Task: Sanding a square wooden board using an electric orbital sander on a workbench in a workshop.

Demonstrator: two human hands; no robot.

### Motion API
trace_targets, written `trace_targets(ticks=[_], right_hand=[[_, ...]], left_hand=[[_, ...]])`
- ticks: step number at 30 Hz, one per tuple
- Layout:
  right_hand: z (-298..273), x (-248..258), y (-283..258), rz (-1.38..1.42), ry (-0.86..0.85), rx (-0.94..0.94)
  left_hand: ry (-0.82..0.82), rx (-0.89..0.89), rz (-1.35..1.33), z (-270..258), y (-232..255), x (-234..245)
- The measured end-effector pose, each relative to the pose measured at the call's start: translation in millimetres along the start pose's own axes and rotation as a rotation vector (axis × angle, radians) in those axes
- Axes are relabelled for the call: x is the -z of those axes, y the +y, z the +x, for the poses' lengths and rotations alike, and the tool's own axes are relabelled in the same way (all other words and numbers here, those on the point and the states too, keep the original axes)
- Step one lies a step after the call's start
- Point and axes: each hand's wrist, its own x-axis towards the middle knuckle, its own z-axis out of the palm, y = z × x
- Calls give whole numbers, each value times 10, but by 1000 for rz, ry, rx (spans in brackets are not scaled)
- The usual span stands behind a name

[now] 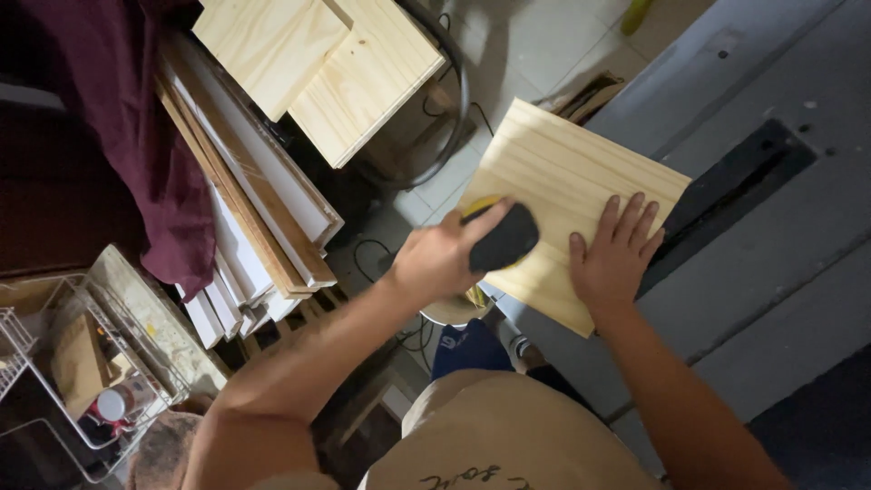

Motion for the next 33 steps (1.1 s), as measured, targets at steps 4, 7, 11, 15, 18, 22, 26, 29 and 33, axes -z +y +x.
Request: trace_targets(ticks=[4, 7, 11, 15, 18, 22, 26, 29, 33], right_hand=[[10, 17, -44, -13, 24, 5], [12, 12, -48, -15, 42, 15], [-7, 0, -48, 8, 23, -2], [-3, -8, -37, -38, 52, 15], [-2, -16, -39, -30, 82, 21], [4, 91, -107, -114, 149, 30], [10, 186, -131, -152, 104, 30], [34, 131, 134, -6, 76, 82], [257, 235, 577, -117, 205, 340]], left_hand=[[-51, 35, 0, -232, -40, -148], [-61, 33, 1, -186, 49, -84], [49, 15, 63, 252, 49, -156], [147, 25, 38, 855, -51, -14], [266, 45, 49, 1347, -264, -72], [406, 34, -26, 1625, -264, 203], [396, 21, -85, 1822, -156, 324], [408, -73, -27, 1789, -83, 127], [353, -100, -85, 1191, 134, 115]])
